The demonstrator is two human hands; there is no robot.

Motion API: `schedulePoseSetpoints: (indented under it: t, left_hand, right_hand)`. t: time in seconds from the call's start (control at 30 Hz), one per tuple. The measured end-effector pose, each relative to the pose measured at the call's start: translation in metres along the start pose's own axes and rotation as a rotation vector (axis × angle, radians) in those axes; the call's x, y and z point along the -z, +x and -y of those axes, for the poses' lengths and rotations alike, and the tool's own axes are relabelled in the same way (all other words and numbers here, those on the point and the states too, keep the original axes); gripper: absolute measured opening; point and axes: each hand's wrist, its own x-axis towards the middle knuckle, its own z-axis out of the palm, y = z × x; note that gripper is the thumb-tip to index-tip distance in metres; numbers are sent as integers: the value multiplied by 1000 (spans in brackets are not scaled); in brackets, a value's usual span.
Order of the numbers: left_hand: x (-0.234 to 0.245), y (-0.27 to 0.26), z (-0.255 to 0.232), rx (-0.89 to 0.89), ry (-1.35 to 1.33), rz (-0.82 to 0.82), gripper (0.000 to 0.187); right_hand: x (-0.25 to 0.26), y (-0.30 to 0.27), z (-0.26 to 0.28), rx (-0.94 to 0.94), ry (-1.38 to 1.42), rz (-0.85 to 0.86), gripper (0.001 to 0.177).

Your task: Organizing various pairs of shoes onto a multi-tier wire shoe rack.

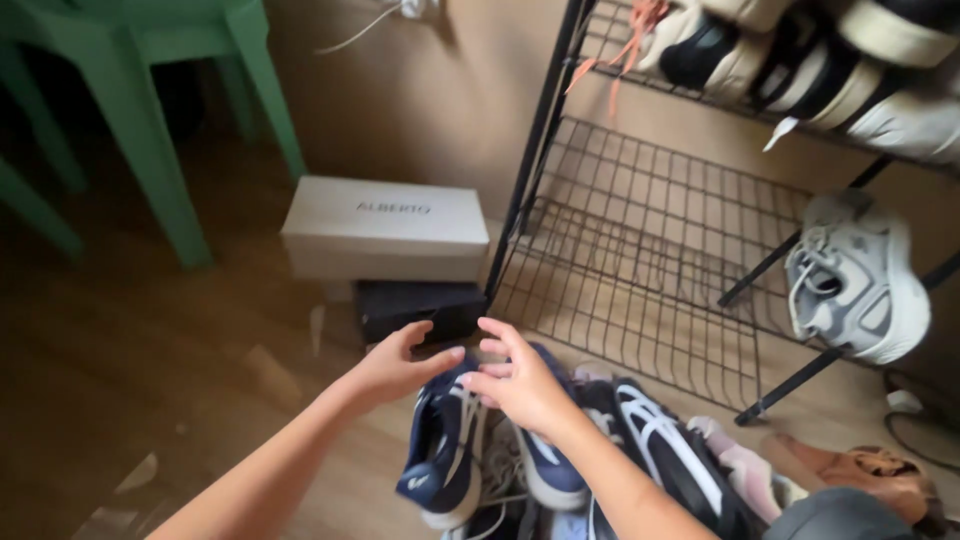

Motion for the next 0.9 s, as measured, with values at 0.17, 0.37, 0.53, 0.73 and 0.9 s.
schedulePoseSetpoints:
  t: [0.17,0.37,0.53,0.73,0.9]
  left_hand:
    - [-18,-14,63,26,32,51,98]
    - [-46,-23,104,46,136,142,97]
    - [-39,-47,66,318,76,200,107]
    - [-45,-54,57,472,-107,279,122]
    - [-50,-39,60,326,188,141,120]
  right_hand:
    - [-33,-10,-36,-133,-102,54,87]
    - [-48,-10,-91,-36,-366,108,84]
    - [-51,-4,-122,171,-525,98,74]
    - [-53,-22,-93,170,-549,79,72]
    - [-20,-19,-119,225,-836,161,53]
